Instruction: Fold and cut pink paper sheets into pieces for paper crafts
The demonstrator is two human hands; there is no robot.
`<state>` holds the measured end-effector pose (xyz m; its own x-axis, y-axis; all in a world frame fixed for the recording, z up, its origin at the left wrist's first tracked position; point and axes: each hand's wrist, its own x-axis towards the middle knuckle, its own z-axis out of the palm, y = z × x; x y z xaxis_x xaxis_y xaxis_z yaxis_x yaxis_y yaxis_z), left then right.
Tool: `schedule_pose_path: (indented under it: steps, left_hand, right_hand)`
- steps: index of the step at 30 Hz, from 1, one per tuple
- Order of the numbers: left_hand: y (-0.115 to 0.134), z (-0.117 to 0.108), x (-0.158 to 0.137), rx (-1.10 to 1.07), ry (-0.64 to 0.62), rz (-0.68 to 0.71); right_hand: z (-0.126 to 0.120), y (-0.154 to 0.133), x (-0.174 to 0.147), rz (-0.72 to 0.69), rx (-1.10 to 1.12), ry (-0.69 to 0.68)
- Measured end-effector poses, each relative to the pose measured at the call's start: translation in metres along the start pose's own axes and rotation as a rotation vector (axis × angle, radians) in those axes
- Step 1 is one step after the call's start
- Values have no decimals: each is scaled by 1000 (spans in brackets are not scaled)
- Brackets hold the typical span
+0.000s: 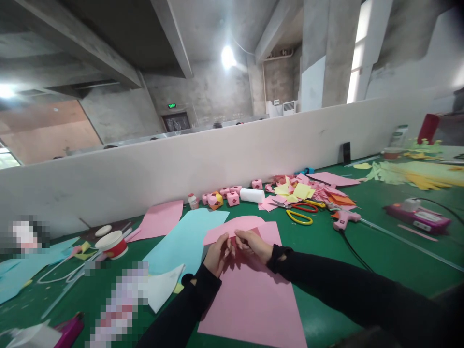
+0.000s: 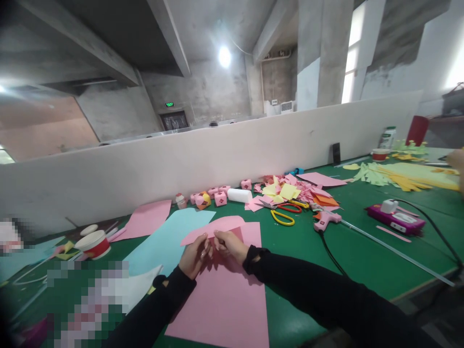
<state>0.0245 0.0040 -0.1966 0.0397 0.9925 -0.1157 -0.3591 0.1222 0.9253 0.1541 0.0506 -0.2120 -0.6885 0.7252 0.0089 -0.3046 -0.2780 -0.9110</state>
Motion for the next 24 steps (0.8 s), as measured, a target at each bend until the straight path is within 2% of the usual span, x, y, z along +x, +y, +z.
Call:
schedule_pose_path:
  steps: [4,9,17,24]
  left_hand:
    - [0,1,-1,3,24,39]
    - [1,-2,1,-3,9,1]
    - [1,2,-1,7,10,41]
    - [2,0,-1,-7,0,35]
  right_hand:
    - [1,1,0,-19,-25,-1]
    - [-2,0,-1,16,1,-45]
    - [-2,5,-1,-45,-38,-32]
    - [-4,2,0,-14,-29,-59]
